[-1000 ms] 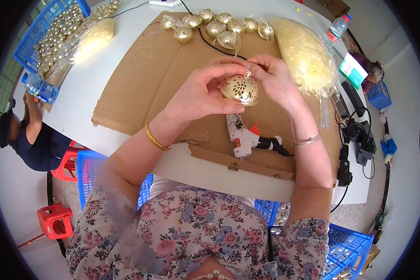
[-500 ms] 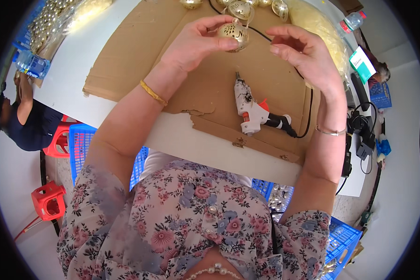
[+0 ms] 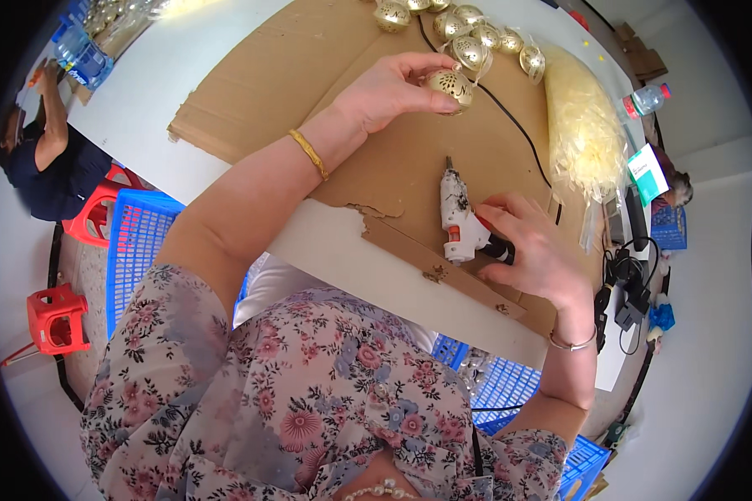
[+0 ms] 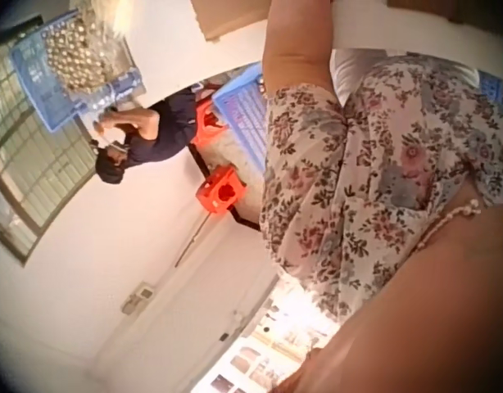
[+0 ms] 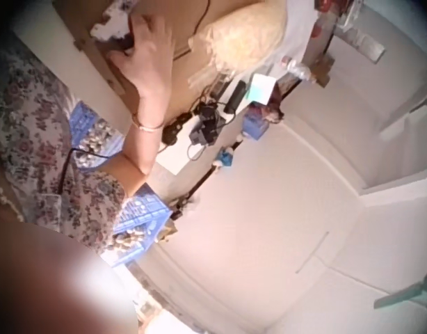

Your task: Attaching ribbons to gold Christmas baubles using a hot glue gun.

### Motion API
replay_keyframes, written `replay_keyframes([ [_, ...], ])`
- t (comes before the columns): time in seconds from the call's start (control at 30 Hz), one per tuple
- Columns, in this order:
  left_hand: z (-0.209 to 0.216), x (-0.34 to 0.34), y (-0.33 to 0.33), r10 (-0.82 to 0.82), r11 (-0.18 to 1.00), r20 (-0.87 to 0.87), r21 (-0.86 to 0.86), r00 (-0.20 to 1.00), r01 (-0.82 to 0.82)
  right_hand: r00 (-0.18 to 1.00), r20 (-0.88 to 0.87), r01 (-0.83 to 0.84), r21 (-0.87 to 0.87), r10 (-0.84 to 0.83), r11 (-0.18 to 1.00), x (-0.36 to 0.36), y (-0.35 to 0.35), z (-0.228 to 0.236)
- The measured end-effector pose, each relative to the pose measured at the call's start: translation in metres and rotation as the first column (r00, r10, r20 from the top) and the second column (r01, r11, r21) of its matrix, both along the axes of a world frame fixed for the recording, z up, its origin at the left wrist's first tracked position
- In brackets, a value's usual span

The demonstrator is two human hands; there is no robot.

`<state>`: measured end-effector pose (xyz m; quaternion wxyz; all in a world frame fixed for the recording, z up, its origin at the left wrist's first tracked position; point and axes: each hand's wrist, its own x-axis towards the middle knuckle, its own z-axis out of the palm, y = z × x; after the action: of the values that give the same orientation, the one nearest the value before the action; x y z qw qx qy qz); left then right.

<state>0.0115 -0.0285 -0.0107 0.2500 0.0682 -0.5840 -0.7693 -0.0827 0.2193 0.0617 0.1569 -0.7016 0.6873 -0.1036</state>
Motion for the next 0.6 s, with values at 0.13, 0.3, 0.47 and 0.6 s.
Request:
replay_keyframes([
  [0.13, 0.002, -0.001, 0.003, -0.02, 0.999, -0.031, 0.027, 0.999, 0.021, 0.999, 0.044, 0.033, -0.031, -0.031, 0.999, -0.004, 0.0, -0.008],
  [0.3, 0.009, 0.002, 0.007, -0.086, 0.99, -0.038, 0.112, 0.996, 0.09, 0.914, 0.4, 0.071, 0.013, -0.07, 0.997, -0.025, 0.008, 0.0],
  [0.47, 0.013, 0.002, 0.011, -0.156, 0.976, -0.073, 0.141, 0.985, 0.165, 0.346, 0.934, 0.237, -0.181, 0.091, 0.955, -0.038, 0.011, 0.001],
  [0.6, 0.015, 0.006, 0.016, -0.192, 0.974, -0.072, 0.105, 0.979, 0.199, 0.271, 0.958, 0.339, -0.188, 0.095, 0.922, -0.035, -0.009, 0.004],
])
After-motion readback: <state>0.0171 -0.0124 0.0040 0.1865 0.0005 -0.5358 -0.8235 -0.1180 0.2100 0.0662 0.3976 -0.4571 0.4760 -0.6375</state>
